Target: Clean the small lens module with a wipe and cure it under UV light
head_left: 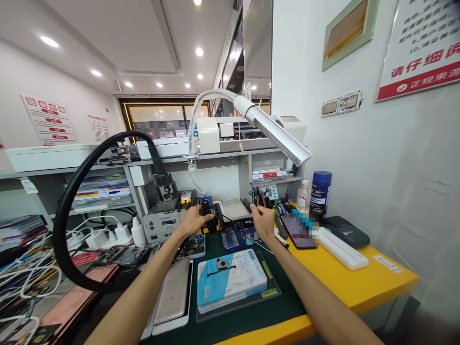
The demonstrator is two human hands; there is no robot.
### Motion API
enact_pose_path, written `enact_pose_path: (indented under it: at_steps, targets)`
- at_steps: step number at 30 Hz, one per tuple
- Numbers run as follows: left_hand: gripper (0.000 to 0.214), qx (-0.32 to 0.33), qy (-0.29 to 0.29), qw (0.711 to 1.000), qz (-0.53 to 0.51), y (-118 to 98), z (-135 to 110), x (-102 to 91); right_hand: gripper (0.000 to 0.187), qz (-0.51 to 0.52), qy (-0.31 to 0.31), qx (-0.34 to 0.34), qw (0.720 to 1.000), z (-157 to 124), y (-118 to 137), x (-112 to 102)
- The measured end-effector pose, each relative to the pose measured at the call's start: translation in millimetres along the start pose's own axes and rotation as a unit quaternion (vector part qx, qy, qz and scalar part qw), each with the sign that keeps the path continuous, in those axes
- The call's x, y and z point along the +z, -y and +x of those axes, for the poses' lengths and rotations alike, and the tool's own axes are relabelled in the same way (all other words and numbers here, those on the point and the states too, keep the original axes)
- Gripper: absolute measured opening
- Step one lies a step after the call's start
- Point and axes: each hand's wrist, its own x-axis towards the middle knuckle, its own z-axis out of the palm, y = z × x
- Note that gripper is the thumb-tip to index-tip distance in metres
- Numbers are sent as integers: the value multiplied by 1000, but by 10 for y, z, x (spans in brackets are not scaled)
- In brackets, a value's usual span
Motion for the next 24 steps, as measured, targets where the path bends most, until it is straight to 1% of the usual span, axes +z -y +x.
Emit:
enact_pose_path:
  at_steps: [3,8,15,20,24]
  targets:
    - [29,-25,-4,999,37,64,149,114,28,-17,-12,-12,1000,-2,-173,-67]
    - [30,-55,-24,993,106,148,282,264,27,-46,-19,-32,998,35,-262,-83]
    - [31,-81,-28,987,138,68,368,249,26,-85,-31,-49,995,53,-300,-89]
    - [31,-94,-19,986,137,54,351,275,26,-100,-39,-57,993,78,-299,-122]
    - [30,-91,-14,987,135,39,323,288,26,-120,-41,-63,990,75,-302,-132]
